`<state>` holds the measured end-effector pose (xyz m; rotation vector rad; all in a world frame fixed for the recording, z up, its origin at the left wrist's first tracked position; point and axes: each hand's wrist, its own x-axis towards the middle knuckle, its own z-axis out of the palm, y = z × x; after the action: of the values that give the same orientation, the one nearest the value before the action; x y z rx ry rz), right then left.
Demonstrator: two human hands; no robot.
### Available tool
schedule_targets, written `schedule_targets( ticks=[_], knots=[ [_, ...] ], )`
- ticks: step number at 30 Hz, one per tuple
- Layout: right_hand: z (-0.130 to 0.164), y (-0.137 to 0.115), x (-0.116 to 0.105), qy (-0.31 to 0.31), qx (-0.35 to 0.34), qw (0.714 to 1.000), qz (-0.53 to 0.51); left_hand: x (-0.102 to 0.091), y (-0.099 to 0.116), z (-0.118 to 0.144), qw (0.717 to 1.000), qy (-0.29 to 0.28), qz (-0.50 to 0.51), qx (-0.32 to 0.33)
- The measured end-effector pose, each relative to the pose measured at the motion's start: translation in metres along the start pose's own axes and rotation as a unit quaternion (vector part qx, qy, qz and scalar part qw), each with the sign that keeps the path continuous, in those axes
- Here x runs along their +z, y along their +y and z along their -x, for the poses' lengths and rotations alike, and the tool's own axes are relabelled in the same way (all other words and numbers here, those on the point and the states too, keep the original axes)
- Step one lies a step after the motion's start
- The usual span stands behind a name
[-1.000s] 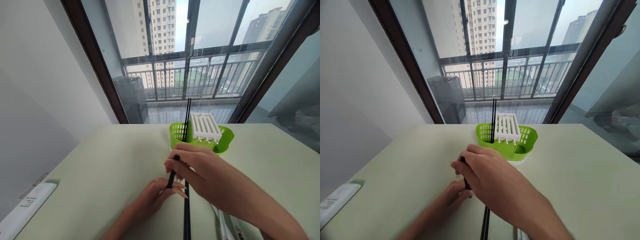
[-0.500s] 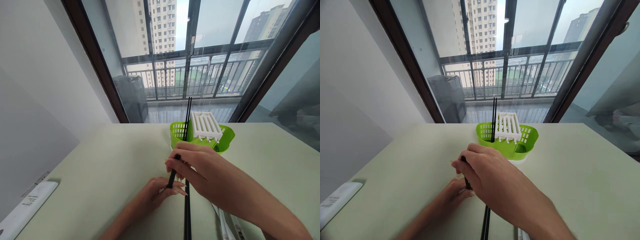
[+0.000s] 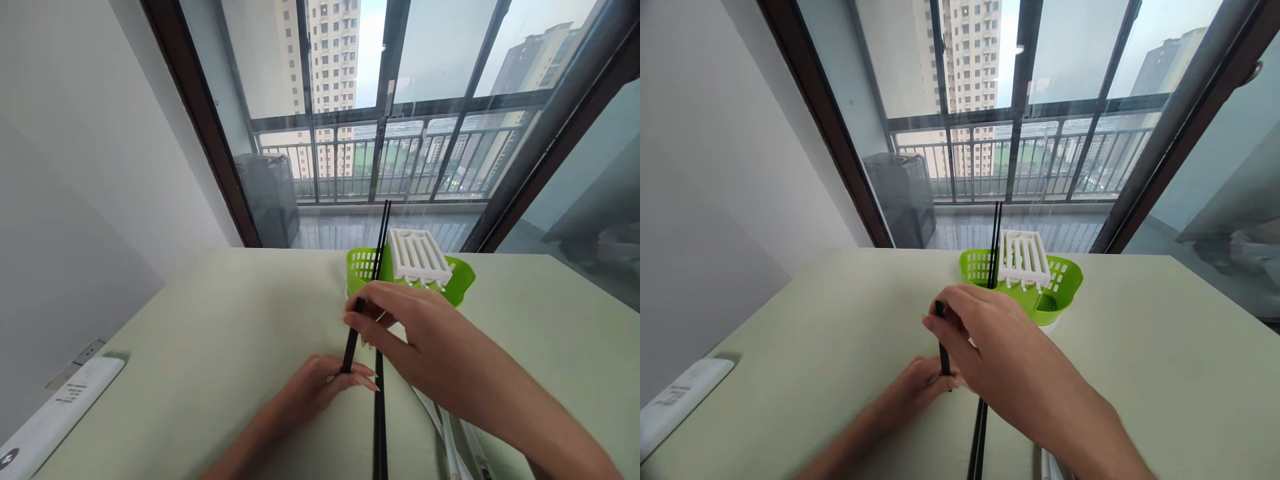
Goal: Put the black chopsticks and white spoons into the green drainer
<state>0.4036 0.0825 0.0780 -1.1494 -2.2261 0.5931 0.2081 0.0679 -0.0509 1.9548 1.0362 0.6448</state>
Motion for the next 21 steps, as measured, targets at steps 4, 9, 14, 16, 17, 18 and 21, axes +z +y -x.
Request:
schedule_targets(
  ticks=[4,9,14,16,17,18,21],
  knots=[
    [-0.001,-0.003,0.005,0.045,0.022,0.999,0.013,0.001,-0.006,-0.001,0.998,-0.017,0.061,-0.015],
    [0.004,-0.010,0.010,0.072,0.004,0.997,0.018,0.002,-0.014,0.000,0.997,0.010,0.071,-0.005],
    [0.011,-0.014,-0.006,0.156,0.023,0.987,-0.019,0.009,-0.028,0.001,0.983,0.137,0.121,-0.018],
    [0.007,-0.013,-0.019,0.205,0.030,0.978,-0.018,0.012,-0.035,0.001,0.971,0.198,0.135,-0.009],
    [0.004,-0.011,-0.027,0.234,0.026,0.972,-0.011,0.012,-0.038,0.000,0.966,0.219,0.141,-0.001],
    [-0.001,-0.008,-0.035,0.265,0.021,0.964,-0.001,0.012,-0.041,-0.001,0.960,0.235,0.149,0.005],
    [-0.019,0.005,-0.058,0.359,-0.002,0.933,0.018,0.009,-0.048,-0.003,0.942,0.275,0.188,-0.041]
  ],
)
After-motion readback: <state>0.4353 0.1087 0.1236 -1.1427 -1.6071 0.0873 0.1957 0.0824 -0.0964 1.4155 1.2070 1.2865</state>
